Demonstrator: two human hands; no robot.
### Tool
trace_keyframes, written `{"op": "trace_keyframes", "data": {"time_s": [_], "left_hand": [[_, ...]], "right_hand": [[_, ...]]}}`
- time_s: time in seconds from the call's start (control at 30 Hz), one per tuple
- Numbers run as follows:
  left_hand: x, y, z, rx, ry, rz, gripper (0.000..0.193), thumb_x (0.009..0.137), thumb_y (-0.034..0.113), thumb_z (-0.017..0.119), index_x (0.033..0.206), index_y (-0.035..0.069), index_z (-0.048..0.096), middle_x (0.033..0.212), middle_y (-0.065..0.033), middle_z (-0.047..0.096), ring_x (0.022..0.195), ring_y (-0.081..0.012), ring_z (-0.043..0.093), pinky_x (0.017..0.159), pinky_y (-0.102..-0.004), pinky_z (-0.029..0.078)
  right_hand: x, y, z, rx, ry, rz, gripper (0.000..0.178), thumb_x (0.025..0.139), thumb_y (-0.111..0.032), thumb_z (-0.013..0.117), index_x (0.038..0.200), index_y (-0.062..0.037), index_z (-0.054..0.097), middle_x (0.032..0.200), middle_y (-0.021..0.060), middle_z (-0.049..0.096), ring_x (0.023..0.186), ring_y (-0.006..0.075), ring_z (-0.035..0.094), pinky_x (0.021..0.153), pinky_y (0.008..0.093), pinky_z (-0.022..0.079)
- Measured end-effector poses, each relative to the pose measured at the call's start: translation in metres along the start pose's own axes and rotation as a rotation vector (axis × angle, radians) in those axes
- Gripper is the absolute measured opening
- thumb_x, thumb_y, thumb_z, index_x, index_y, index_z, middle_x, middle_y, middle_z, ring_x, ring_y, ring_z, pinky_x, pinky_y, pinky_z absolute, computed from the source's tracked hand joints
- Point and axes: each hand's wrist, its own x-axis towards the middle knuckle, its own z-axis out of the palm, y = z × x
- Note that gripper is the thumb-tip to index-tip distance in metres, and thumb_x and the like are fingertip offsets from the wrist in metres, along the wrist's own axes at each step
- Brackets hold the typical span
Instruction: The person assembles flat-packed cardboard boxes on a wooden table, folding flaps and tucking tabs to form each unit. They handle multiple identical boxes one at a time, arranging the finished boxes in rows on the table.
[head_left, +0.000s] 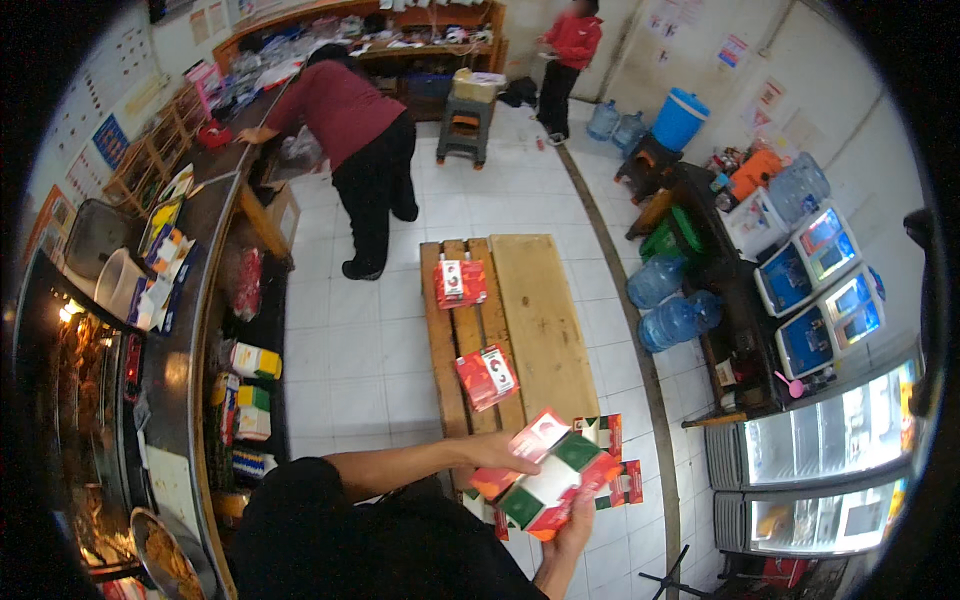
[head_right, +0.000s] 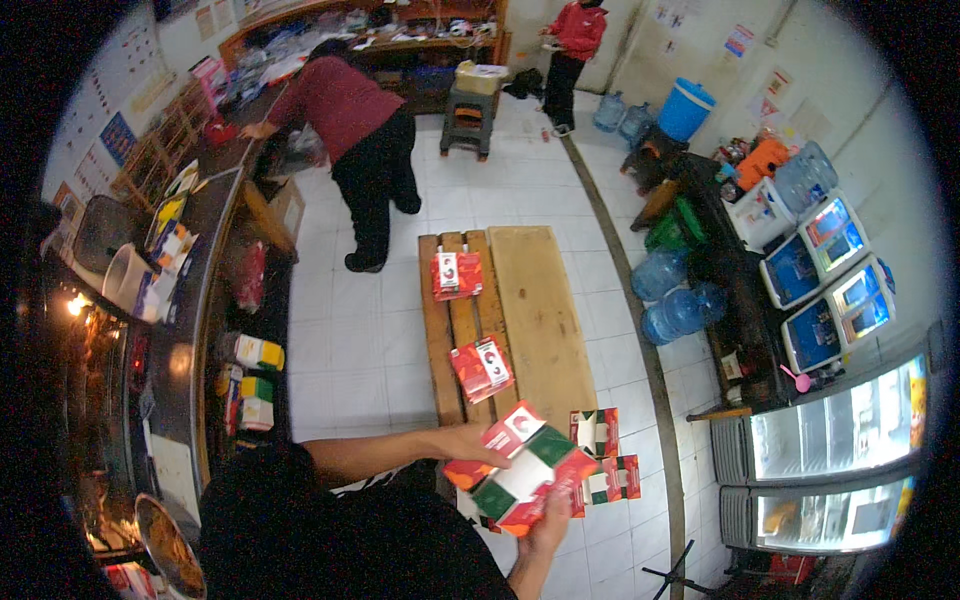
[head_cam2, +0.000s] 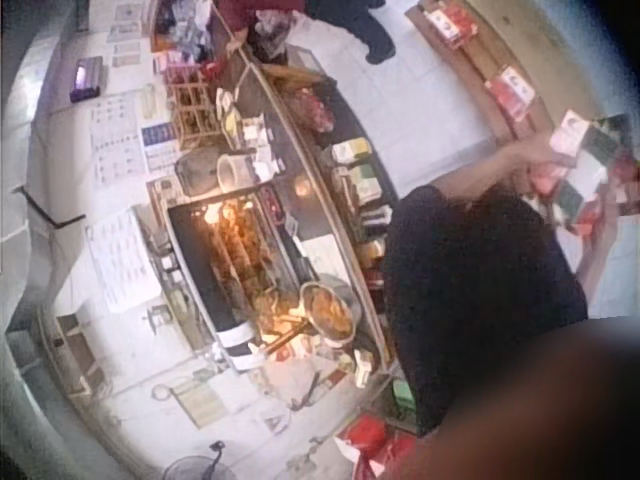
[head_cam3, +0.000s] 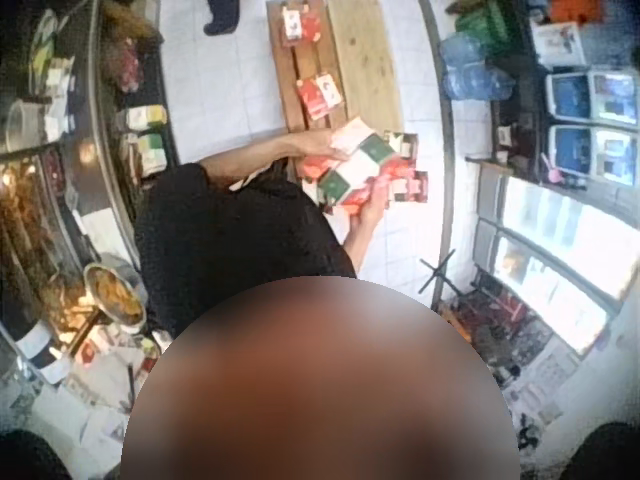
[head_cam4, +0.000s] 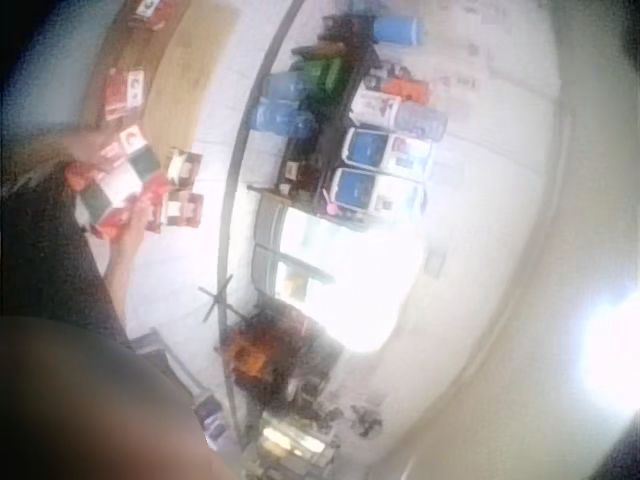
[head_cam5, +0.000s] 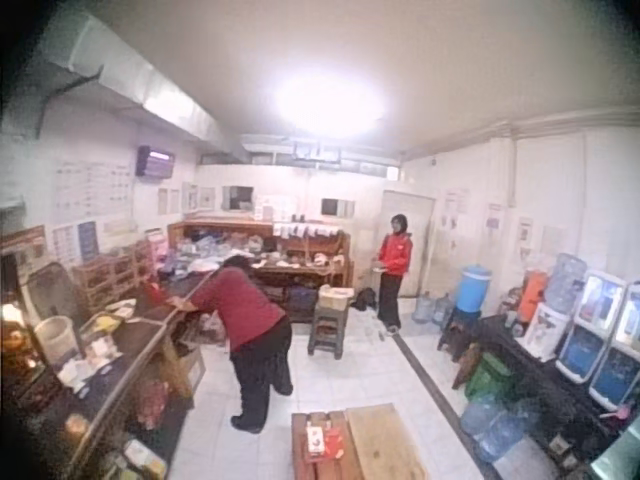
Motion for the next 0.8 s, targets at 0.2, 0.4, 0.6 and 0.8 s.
{"op": "trace_keyframes", "data": {"time_s": [0.2, 0.4, 0.6, 0.8], "left_hand": [[-0.002, -0.002, 0.0, 1.074, 0.456, -0.02, 0.054, 0.092, 0.035, 0.068, 0.132, 0.001, 0.052, 0.116, -0.0125, 0.067, 0.101, -0.0166, 0.065, 0.085, -0.035, 0.054], [-0.01, -0.053, -0.05, 0.009, -0.155, -0.202, 0.046, 0.096, 0.022, 0.064, 0.135, 0.001, 0.053, 0.118, -0.0093, 0.067, 0.104, -0.0179, 0.065, 0.086, -0.0358, 0.056], [0.031, -0.184, -0.075, 0.049, 0.378, -0.487, 0.045, 0.088, 0.016, 0.072, 0.126, 0.0, 0.057, 0.112, -0.0103, 0.068, 0.096, -0.0204, 0.068, 0.071, -0.036, 0.06], [0.139, -0.326, -0.082, 0.001, 0.697, -0.381, 0.043, 0.086, 0.018, 0.075, 0.122, 0.002, 0.057, 0.109, -0.009, 0.068, 0.092, -0.0192, 0.069, 0.073, -0.0344, 0.06]], "right_hand": [[-0.027, -0.027, -0.018, -0.23, 0.072, -0.085, 0.034, 0.101, -0.018, 0.059, 0.125, 0.0049, 0.056, 0.106, 0.009, 0.066, 0.093, 0.0165, 0.063, 0.085, 0.0339, 0.053], [-0.022, -0.018, -0.081, -0.004, 0.108, 0.075, 0.041, 0.102, -0.023, 0.056, 0.135, 0.0016, 0.052, 0.119, 0.0102, 0.065, 0.104, 0.0207, 0.065, 0.089, 0.0373, 0.054], [-0.033, 0.056, -0.153, -0.42, 0.367, 0.147, 0.042, 0.103, -0.024, 0.054, 0.141, -0.0056, 0.048, 0.124, 0.0128, 0.063, 0.102, 0.0219, 0.066, 0.088, 0.0354, 0.055], [-0.117, 0.135, -0.231, -0.597, 0.324, 0.494, 0.048, 0.1, -0.022, 0.061, 0.141, -0.0013, 0.046, 0.119, 0.0132, 0.065, 0.098, 0.0209, 0.066, 0.082, 0.0324, 0.054]]}}
